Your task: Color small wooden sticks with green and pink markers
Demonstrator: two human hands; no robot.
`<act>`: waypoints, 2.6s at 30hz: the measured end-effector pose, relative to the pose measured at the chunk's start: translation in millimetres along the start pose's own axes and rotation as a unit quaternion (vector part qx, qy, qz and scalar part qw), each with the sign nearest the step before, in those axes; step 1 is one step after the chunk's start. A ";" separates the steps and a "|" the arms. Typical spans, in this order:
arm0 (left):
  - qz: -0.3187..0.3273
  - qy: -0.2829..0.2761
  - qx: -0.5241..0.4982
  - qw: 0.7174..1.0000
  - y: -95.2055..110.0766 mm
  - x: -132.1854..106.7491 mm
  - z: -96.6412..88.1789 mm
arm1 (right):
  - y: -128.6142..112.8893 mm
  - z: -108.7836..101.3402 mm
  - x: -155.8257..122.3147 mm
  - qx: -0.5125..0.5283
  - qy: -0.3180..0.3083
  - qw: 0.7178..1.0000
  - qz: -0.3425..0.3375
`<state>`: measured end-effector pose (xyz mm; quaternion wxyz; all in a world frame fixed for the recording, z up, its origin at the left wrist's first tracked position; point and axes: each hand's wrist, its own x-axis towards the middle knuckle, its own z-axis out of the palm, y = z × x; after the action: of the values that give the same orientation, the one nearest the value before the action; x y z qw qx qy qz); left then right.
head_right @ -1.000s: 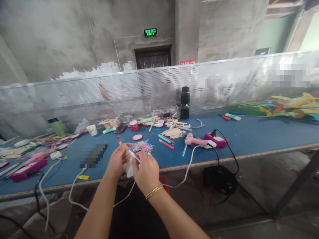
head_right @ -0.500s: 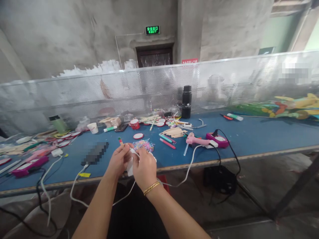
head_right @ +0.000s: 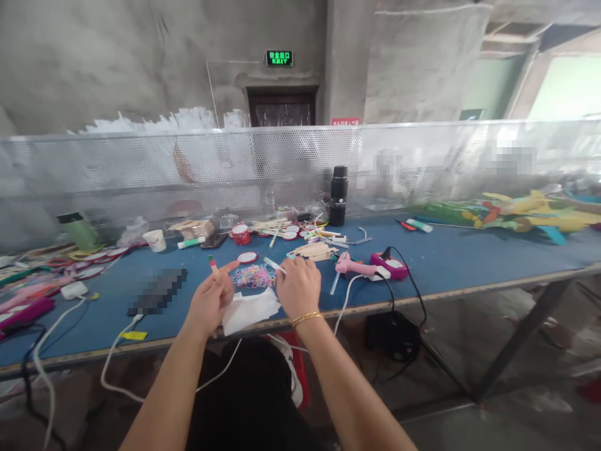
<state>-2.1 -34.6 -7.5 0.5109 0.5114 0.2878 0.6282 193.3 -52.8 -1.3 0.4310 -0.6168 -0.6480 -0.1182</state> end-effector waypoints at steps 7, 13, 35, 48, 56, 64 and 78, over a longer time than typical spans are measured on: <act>-0.003 -0.013 0.026 1.000 -1.9 -1.5 -4.2 | 37.9 21.6 13.8 -0.158 -0.156 0.971 0.087; -0.009 -0.012 0.032 0.999 -1.9 -2.1 -3.8 | 30.2 23.5 10.6 -0.144 -0.169 0.974 0.048; -0.002 -0.017 0.025 1.000 -5.1 -0.1 -5.6 | 62.4 16.2 76.6 -0.224 -0.313 0.923 -0.004; -0.022 0.012 -0.015 1.000 2.6 -1.6 0.6 | 30.4 -43.4 44.1 -0.011 -0.163 0.985 -0.047; -0.024 0.032 0.017 0.999 2.5 -1.2 1.4 | 4.3 -29.2 -0.6 0.168 -0.188 0.964 -0.082; -0.028 0.029 0.018 0.999 2.4 -1.0 2.9 | -8.4 -20.3 -6.5 0.318 -0.271 0.907 -0.053; -0.021 0.047 -0.068 0.996 6.9 6.4 -4.3 | -49.6 -21.8 -80.7 0.339 -0.307 0.889 0.002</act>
<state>-8.3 -30.1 -0.6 0.5435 0.4391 0.2794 0.6586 146.9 -134.5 -26.3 0.3933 -0.4397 -0.7477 0.3047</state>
